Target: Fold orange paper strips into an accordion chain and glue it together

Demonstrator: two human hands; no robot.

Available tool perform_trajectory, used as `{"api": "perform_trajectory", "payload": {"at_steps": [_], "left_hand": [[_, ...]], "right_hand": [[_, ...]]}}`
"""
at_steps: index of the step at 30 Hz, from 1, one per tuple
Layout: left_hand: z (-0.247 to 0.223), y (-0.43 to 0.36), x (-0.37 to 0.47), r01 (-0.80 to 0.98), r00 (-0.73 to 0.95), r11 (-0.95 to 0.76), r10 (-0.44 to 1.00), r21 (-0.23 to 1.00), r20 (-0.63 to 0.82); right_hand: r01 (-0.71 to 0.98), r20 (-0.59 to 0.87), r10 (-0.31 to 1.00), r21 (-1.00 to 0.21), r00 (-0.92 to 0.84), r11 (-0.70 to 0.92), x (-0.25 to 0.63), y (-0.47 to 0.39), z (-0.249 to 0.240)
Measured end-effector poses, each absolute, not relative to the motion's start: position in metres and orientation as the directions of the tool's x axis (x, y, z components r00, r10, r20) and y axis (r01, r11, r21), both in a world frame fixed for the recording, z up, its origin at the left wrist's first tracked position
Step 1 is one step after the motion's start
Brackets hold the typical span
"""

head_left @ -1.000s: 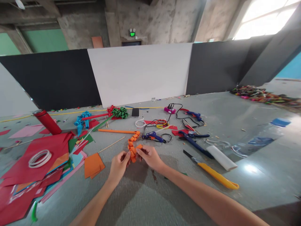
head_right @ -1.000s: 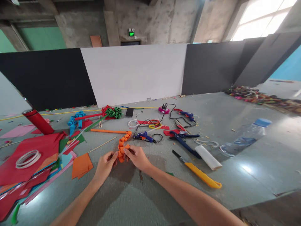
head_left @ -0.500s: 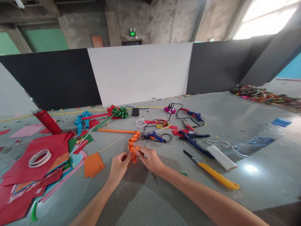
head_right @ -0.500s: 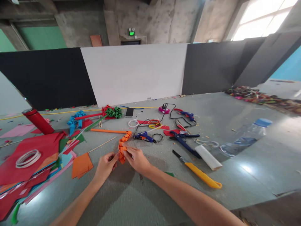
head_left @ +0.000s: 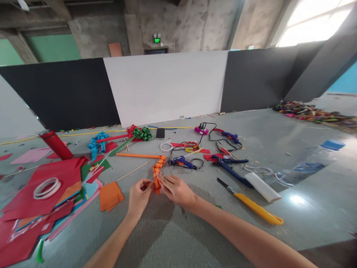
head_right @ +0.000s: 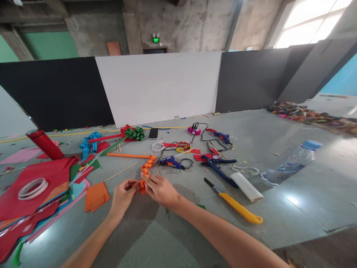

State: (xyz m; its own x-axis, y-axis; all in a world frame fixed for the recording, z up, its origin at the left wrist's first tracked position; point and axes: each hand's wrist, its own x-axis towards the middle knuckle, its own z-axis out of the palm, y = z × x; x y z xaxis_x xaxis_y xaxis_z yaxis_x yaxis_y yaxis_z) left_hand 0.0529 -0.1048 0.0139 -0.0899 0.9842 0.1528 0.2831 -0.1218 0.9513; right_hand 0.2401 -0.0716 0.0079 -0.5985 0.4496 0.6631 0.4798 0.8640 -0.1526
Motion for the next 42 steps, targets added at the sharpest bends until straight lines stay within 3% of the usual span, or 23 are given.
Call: {"api": "perform_trajectory", "payload": {"at_steps": [6, 11, 15, 18, 22, 30, 42], "left_hand": [[0.015, -0.108, 0.055, 0.276, -0.113, -0.181, 0.969, 0.944, 0.219], [0.007, -0.103, 0.056, 0.089, -0.173, -0.118, 0.976, 0.989, 0.132], [0.004, -0.102, 0.056, 0.015, -0.120, -0.081, 0.989, 0.997, 0.082], [0.007, -0.104, 0.056, 0.040, -0.107, -0.106, 0.988, 0.994, 0.109], [0.011, -0.109, 0.056, 0.192, -0.058, -0.245, 0.964, 0.950, 0.260], [0.011, -0.113, 0.060, 0.400, 0.094, -0.478, 0.870, 0.782, 0.483], [0.008, -0.111, 0.058, 0.458, 0.243, -0.579, 0.811, 0.674, 0.532]], "right_hand": [[0.344, 0.651, 0.352, -0.146, -0.673, 0.928, 0.237, -0.075, 0.004], [0.231, 0.608, 0.496, -0.462, -0.620, 0.856, 0.239, -0.081, 0.011], [0.139, 0.571, 0.569, -0.623, -0.592, 0.770, 0.240, -0.081, 0.013], [0.073, 0.506, 0.630, -0.743, -0.589, 0.665, 0.238, -0.079, 0.012], [0.062, 0.383, 0.748, -0.869, -0.542, 0.490, 0.234, -0.079, 0.014], [0.055, 0.337, 0.831, -0.915, -0.442, 0.400, 0.233, -0.074, 0.018], [-0.019, 0.319, 0.830, -0.937, -0.457, 0.350, 0.234, -0.068, 0.010]]}}
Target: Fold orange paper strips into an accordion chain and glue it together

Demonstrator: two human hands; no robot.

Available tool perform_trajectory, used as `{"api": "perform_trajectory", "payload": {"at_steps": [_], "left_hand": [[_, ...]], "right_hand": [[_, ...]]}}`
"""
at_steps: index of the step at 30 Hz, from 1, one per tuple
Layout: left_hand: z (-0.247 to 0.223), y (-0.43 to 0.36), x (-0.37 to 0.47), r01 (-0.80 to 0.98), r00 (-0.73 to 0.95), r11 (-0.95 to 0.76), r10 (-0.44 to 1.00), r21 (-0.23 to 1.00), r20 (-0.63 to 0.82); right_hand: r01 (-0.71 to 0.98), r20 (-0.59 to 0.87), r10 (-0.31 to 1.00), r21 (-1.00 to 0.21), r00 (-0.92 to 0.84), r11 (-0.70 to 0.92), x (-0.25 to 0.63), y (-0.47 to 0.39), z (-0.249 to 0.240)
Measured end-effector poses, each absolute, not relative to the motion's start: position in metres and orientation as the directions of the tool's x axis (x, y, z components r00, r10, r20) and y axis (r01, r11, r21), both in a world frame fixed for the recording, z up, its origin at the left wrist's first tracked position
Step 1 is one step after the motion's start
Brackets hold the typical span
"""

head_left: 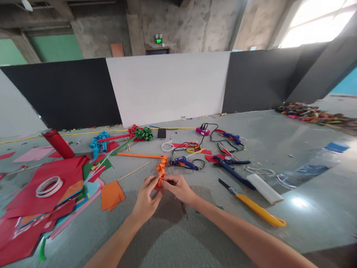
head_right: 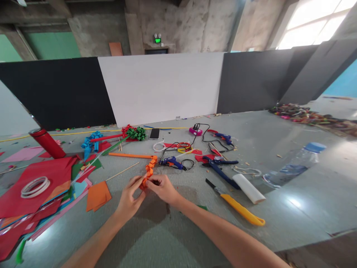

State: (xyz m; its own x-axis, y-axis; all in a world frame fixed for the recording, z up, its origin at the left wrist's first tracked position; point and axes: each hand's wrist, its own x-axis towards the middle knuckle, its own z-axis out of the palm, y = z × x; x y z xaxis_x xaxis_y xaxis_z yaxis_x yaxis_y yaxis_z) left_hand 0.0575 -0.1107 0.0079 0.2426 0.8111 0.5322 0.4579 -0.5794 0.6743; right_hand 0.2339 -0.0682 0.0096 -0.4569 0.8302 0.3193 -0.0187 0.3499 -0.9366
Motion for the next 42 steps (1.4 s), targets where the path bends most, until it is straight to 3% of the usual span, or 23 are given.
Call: {"api": "perform_trajectory", "payload": {"at_steps": [15, 33, 42], "left_hand": [[0.0008, -0.1107, 0.0558, 0.542, 0.228, -0.605, 0.774, 0.583, 0.591], [-0.0019, -0.1090, 0.0567, 0.527, 0.223, -0.598, 0.783, 0.604, 0.581], [-0.0009, -0.1103, 0.0582, 0.521, 0.181, -0.544, 0.824, 0.658, 0.537]], "right_hand": [[-0.064, 0.282, 0.814, -0.954, -0.508, 0.291, 0.2296, -0.0744, 0.0160], [-0.104, 0.183, 0.839, -0.983, -0.512, 0.151, 0.2291, -0.0701, 0.0124], [-0.039, 0.169, 0.842, -0.984, -0.512, 0.174, 0.2303, -0.0692, 0.0125]]}}
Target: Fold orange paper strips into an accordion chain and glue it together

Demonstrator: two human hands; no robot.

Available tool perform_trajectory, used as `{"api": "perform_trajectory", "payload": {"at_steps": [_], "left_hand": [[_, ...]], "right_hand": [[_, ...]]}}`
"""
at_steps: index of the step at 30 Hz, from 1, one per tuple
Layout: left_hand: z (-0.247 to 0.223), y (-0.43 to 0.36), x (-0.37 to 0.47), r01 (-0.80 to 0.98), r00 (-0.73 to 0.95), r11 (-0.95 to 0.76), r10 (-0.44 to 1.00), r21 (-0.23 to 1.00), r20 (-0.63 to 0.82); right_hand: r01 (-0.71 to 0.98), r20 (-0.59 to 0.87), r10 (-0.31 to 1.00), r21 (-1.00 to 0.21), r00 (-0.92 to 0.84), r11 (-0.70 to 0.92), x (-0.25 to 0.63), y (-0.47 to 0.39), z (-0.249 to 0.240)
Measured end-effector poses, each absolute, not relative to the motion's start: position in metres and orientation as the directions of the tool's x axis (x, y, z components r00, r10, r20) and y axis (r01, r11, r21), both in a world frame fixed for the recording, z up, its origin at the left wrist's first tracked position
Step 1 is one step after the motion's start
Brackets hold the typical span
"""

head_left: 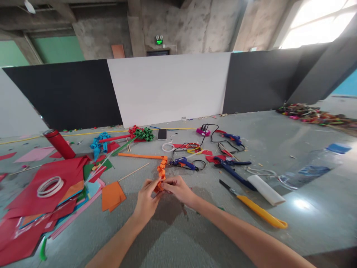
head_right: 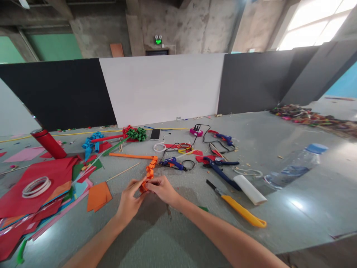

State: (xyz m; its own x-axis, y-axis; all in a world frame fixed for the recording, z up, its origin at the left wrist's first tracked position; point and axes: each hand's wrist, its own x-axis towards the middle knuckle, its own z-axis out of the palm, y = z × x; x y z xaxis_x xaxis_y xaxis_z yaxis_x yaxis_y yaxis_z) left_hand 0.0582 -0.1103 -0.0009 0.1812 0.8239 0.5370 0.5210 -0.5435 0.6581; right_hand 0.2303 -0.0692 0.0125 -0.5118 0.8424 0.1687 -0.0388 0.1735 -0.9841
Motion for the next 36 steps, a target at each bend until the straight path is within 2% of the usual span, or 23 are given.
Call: {"api": "perform_trajectory", "payload": {"at_steps": [20, 29, 36], "left_hand": [[0.0004, -0.1110, 0.0562, 0.530, 0.193, -0.560, 0.811, 0.637, 0.552], [0.0039, -0.1113, 0.0574, 0.539, 0.177, -0.550, 0.815, 0.638, 0.552], [0.0044, -0.1110, 0.0580, 0.549, 0.150, -0.521, 0.831, 0.654, 0.536]], "right_hand": [[-0.017, 0.199, 0.830, -0.975, -0.521, 0.223, 0.2292, -0.0671, 0.0131], [0.009, 0.239, 0.880, -0.964, -0.410, 0.266, 0.2290, -0.0678, 0.0122], [0.016, 0.273, 0.869, -0.952, -0.413, 0.307, 0.2297, -0.0677, 0.0121]]}}
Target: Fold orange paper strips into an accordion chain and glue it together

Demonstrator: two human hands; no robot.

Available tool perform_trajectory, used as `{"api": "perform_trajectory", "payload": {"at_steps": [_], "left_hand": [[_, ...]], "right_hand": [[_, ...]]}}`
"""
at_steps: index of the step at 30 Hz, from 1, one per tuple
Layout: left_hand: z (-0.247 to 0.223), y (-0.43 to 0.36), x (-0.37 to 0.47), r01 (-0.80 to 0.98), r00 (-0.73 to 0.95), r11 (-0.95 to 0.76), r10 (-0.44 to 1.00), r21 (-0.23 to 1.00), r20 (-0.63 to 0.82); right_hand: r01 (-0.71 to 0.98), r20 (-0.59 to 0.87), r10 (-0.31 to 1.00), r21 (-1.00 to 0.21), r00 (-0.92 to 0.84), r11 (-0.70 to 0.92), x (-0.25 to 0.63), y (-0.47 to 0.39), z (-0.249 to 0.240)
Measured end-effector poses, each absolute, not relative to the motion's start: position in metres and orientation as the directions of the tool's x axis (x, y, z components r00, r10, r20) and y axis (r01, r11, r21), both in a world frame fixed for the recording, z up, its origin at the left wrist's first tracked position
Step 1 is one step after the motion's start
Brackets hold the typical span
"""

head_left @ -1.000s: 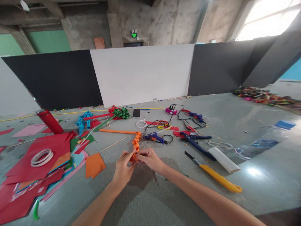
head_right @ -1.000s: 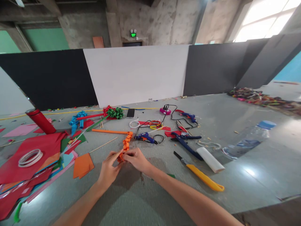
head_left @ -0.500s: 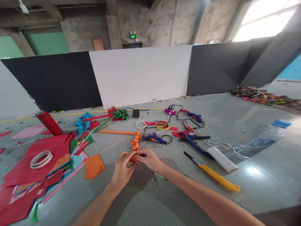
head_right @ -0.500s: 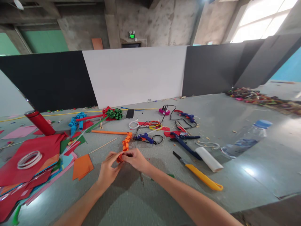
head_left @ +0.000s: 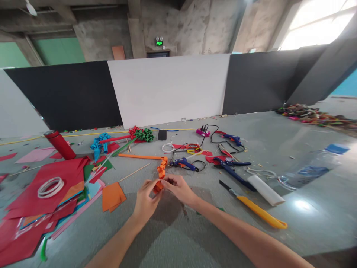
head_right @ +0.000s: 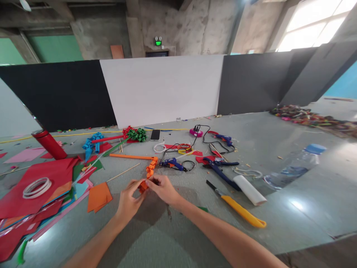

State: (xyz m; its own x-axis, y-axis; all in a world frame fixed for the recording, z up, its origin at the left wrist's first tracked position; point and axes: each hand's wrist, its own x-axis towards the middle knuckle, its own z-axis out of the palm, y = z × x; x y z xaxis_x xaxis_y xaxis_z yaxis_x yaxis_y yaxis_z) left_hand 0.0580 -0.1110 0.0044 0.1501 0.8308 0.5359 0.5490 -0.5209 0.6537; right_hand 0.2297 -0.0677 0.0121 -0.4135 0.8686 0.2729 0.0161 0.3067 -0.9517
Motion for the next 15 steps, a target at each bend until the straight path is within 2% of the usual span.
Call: {"api": "perform_trajectory", "payload": {"at_steps": [3, 7, 9, 11, 13, 15], "left_hand": [[0.007, -0.111, 0.059, 0.549, 0.135, -0.506, 0.839, 0.666, 0.527], [0.009, -0.113, 0.059, 0.553, 0.102, -0.477, 0.853, 0.683, 0.512], [0.010, -0.113, 0.059, 0.553, 0.077, -0.456, 0.861, 0.697, 0.502], [0.010, -0.113, 0.059, 0.550, 0.055, -0.436, 0.870, 0.712, 0.491], [0.010, -0.113, 0.059, 0.544, 0.031, -0.418, 0.877, 0.728, 0.480], [0.010, -0.113, 0.058, 0.536, 0.012, -0.400, 0.884, 0.743, 0.467]], "right_hand": [[0.120, 0.325, 0.894, -0.919, -0.309, 0.376, 0.241, -0.057, 0.013], [0.480, 0.513, 0.855, -0.734, -0.075, 0.482, 0.272, -0.030, 0.013], [0.721, 0.570, 0.822, -0.568, -0.002, 0.396, 0.288, -0.017, 0.011], [0.876, 0.546, 0.835, -0.433, 0.071, 0.209, 0.298, -0.009, 0.008], [0.937, 0.477, 0.874, -0.337, 0.090, 0.087, 0.302, -0.005, 0.004], [0.959, 0.389, 0.918, -0.281, 0.072, 0.044, 0.302, -0.004, 0.000]]}}
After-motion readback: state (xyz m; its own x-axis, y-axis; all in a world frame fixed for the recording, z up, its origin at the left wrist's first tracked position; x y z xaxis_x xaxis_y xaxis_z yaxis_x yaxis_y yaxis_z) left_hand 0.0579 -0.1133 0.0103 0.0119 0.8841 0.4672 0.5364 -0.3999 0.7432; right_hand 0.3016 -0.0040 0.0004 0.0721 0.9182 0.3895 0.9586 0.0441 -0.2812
